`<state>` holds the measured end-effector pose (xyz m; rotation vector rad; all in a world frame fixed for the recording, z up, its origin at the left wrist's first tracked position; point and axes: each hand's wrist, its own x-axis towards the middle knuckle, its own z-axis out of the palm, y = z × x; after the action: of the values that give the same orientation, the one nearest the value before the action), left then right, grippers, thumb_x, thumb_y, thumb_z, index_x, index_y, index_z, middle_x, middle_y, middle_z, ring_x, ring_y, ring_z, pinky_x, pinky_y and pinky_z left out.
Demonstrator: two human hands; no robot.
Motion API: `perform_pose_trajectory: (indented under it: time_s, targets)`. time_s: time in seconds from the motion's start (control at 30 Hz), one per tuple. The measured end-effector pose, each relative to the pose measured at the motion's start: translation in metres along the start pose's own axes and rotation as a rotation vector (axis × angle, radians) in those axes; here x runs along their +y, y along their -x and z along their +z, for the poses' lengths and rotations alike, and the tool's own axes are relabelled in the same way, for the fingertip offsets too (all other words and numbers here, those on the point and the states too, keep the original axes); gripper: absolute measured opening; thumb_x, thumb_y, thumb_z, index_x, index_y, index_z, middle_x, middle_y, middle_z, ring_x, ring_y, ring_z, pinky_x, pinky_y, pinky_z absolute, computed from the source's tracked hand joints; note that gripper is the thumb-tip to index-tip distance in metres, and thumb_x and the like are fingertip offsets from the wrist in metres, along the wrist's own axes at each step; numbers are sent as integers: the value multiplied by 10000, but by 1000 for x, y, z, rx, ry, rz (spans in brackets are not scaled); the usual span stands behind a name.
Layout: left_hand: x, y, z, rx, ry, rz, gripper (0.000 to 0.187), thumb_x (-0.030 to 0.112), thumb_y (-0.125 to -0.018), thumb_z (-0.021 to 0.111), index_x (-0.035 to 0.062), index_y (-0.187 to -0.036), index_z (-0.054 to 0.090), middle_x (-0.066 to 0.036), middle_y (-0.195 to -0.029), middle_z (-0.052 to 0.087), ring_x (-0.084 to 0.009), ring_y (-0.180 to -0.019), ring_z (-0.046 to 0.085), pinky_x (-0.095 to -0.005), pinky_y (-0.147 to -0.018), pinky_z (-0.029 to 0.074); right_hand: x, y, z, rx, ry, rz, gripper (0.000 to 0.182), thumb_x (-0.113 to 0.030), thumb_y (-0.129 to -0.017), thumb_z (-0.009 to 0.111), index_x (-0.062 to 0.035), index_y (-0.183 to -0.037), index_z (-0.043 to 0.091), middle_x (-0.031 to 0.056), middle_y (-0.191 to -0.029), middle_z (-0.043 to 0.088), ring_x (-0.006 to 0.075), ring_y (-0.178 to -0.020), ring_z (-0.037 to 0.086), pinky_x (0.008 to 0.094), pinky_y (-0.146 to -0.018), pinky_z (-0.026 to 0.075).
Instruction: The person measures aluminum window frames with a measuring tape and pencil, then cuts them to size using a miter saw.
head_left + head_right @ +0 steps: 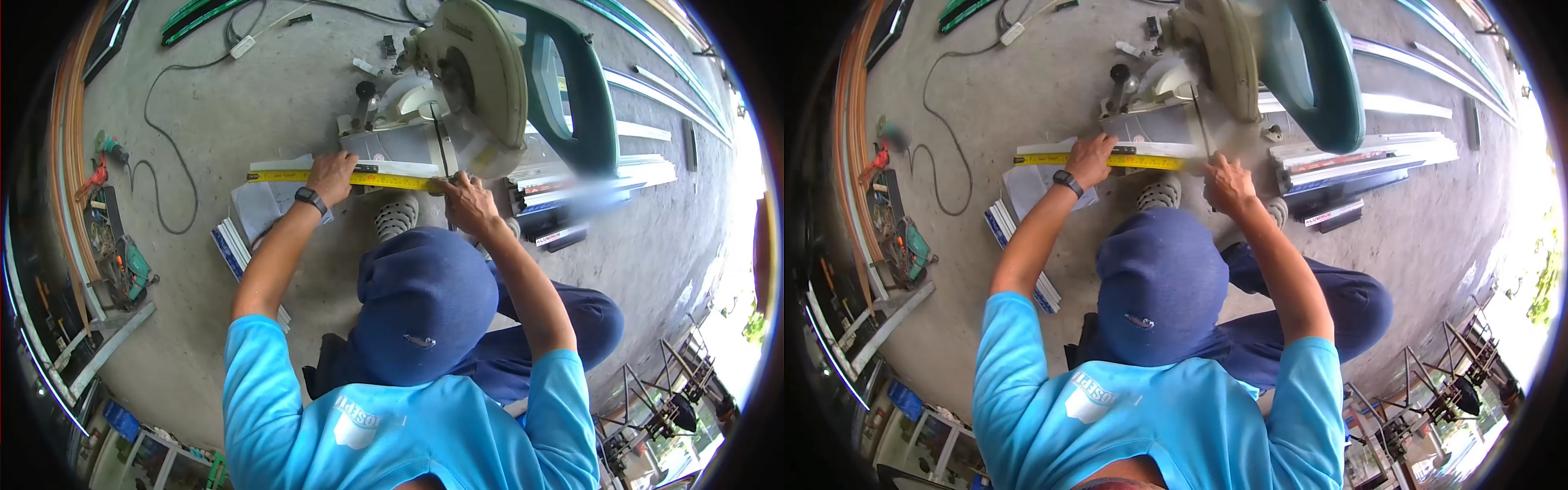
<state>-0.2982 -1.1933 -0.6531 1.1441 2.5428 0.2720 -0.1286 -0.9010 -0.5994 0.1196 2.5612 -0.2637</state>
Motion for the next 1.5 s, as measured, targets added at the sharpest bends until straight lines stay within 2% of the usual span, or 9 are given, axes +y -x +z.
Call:
perform_pose_trajectory:
  time_s: [0.13,0.17,0.27,0.37,0.47,0.57,0.9,1.0,1.5]
  targets:
    - [26,-7,-16,181,512,-90,413,250,-887,749,53,-1211,586,-171,-1049,687,-330,-925,677,-413,-826,523,-1,-2,-10,-27,-32,-11,583,-151,-907,606,-329,-1457,528,149,-1278,574,403,-1089,667,501,-863,597]
    - [31,-13,-23,142,893,-195,387,355,-988,672,16,-1158,595,-144,-997,706,-250,-871,671,-372,-798,527,-3,-1,-18,-41,-48,-16,586,-148,-902,609,-327,-1455,532,147,-1273,580,397,-1073,679,494,-857,600]
    - [47,-26,-25,127,1163,-230,369,377,-1043,597,12,-1096,615,-80,-944,694,-157,-858,658,-325,-747,532,-6,0,-33,-76,-65,-26,589,-134,-882,617,-311,-1440,552,141,-1243,603,375,-1060,694,478,-861,599]
    - [48,-43,10,-139,1321,-285,340,358,-1056,593,21,-1072,632,-41,-952,689,-114,-877,674,-279,-718,545,-7,-1,-46,-120,-78,-40,577,-127,-871,620,-302,-1418,575,142,-1226,617,364,-1012,708,470,-848,597]
    - [75,-53,17,-63,1277,-155,274,311,-1062,592,42,-1068,643,-22,-909,680,-109,-846,690,-241,-703,552,-4,-3,-43,-113,-85,-54,567,-129,-863,628,-295,-1403,587,139,-1221,633,362,-1008,713,470,-830,593]
    - [82,-57,22,-42,1178,-123,238,277,-1010,657,47,-1071,646,-45,-852,718,-144,-806,709,-299,-733,570,2,-5,-23,50,-26,-93,474,-114,-882,627,-337,-1299,653,70,-1033,744,289,-872,743,414,-706,605]
    - [87,-63,25,87,885,-50,183,197,-939,737,39,-1025,704,-73,-879,748,-154,-793,708,-317,-746,549,2,-10,-26,-116,-74,-35,502,-139,-880,650,-383,-1319,646,98,-1148,708,346,-1002,718,438,-764,611]
    - [89,-64,22,53,870,-61,209,211,-907,763,55,-1027,692,-151,-917,756,-282,-861,747,-373,-784,564,3,-12,-25,-112,-90,-38,527,-125,-878,656,-389,-1334,638,104,-1176,697,371,-1022,706,442,-776,611]
    - [92,-63,19,87,818,-6,204,201,-913,757,51,-1032,686,-151,-926,758,-306,-883,756,-374,-780,569,1,-14,-24,-109,-98,-22,497,-129,-879,670,-359,-1319,652,124,-1196,685,374,-1041,688,451,-834,597]
